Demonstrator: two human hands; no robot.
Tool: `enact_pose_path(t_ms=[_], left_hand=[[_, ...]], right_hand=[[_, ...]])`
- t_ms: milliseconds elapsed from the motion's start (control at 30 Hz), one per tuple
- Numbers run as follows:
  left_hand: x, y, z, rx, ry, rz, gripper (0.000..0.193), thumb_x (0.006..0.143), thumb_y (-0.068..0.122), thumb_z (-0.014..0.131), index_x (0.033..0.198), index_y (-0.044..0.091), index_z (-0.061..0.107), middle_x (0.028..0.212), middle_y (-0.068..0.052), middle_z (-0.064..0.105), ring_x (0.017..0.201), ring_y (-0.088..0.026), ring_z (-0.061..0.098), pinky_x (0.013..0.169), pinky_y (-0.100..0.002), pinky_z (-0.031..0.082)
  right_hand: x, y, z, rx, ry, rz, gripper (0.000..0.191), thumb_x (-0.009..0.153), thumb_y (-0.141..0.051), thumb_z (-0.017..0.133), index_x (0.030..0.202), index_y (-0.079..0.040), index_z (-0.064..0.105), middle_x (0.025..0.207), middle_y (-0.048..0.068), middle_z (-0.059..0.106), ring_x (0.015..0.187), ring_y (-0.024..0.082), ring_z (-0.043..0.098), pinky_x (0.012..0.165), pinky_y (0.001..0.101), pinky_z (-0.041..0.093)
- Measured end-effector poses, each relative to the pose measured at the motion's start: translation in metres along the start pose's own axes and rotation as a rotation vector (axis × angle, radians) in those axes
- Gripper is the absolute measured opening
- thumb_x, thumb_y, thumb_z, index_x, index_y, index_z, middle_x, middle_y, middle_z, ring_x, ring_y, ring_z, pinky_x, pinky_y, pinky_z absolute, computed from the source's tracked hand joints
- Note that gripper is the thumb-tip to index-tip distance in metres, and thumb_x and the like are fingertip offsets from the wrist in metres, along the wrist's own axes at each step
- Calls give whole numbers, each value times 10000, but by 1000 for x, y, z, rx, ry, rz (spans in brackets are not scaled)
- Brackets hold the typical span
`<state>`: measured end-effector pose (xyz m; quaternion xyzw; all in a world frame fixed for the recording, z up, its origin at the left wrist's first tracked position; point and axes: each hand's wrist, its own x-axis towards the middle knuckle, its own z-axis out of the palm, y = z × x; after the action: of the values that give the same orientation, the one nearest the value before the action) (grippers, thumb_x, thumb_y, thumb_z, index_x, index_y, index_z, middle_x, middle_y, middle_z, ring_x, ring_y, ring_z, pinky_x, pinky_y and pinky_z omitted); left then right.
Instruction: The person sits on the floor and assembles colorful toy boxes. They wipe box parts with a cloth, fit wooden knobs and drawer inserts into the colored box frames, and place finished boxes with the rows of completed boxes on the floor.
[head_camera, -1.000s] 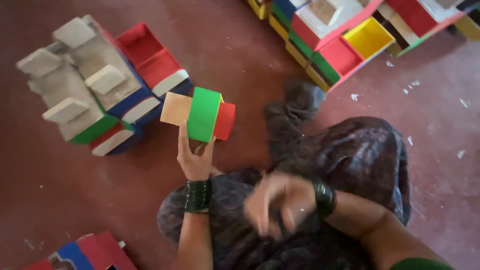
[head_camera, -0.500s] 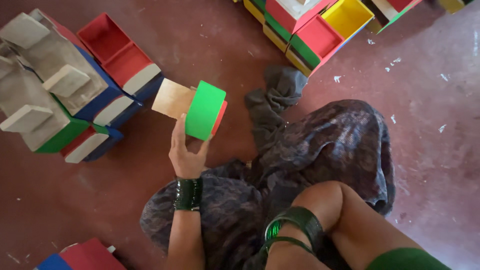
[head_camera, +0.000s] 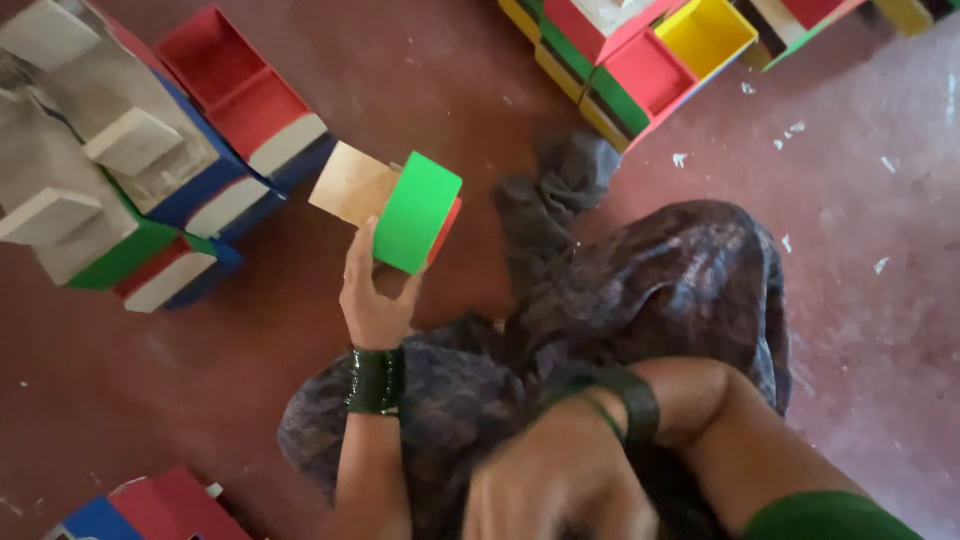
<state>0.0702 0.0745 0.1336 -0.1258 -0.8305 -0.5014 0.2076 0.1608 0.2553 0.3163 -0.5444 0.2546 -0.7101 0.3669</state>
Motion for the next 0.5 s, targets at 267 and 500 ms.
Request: enact_pose_path(t_ms=[267,500], left_hand=[[2,2,-8,-76,-4,-101,718,853,108,857,1482,60,513,1446,-169,621,1234,-271,686,1008,-367,574],[-1,-5,-15,-5,10,-43,723,841,100,865,1473,46,519,1420,-173,627,1231,-278,670,1011,-383,562]], right_hand=[[-149,89,-81,-1367,363,876,269,842,-250,711,1057,-92,746,995,131,742,938,349,696,798,463,550],[-256,25,-183,-1806,1008,763,196,913,-229,722,1078,-136,769,1033,123,748,944,350,697,785,448,564]])
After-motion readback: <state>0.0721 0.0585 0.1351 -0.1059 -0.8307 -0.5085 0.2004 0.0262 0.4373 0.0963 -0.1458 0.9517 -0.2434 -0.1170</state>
